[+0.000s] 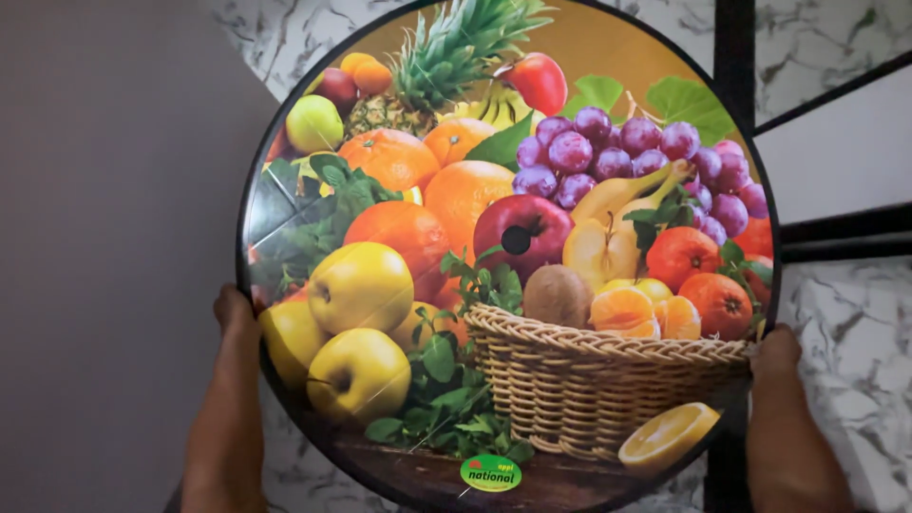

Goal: Cleaning a round table with a fruit-patterned glass top using a white cloth.

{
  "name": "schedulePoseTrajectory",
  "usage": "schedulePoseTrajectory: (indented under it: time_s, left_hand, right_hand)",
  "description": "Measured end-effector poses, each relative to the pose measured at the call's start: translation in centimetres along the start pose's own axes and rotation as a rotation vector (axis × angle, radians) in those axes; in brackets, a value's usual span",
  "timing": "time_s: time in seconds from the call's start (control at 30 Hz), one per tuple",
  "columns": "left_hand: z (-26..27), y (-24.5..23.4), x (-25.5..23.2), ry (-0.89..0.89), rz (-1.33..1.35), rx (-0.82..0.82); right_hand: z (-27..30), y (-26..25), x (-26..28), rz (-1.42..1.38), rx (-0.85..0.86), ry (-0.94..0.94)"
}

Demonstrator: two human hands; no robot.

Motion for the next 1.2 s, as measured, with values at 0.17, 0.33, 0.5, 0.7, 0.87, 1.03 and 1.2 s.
schedulePoseTrajectory:
  time_s: [0.17,0.33,0.5,0.7,0.87,1.03,1.2]
  left_hand:
    - [-1.5,-0.6,1.0,-0.049,0.071,-0.089]
    - [-1.4,-0.5,1.6,-0.075,0.059,-0.074]
    - [-1.2,-1.0,1.6,-0.097,0.043,-0.085]
    - [-1.2,-0.6,1.4,-0.126,0.041,-0.096]
    - [-5.2,-0.9,3.9,-0.093,0.068,-0.093]
    - [-7.5,-0.8,2.8,0.537,-1.009,-0.110]
    - [2.5,3.2,-6.7,0.700,-1.133,-0.203]
  right_hand:
    - [0.7,0.4,0.3,0.039,0.095,-0.019]
    - [2.2,0.3,1.0,0.092,0.058,0.009]
    - [2.0,0.5,0.8,0.070,0.056,0.056]
    - [3.0,0.5,0.7,0.068,-0.011,0.065]
    - [1.0,0.2,0.3,0.218,0.002,0.081]
    - [1.3,-0.7,4.7,0.838,-0.086,-0.255]
    - [2.5,7.5,11.8,1.828,-0.185,-1.191]
Point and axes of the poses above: each hand's wrist, its own z-axis away from the middle knuckle, its own y-axis out of the palm, x = y × z, the point moved 7 cm from there along -z, towards the middle knuckle, and after that the axes turned 1 degree about -x, right-handed, at the moved point
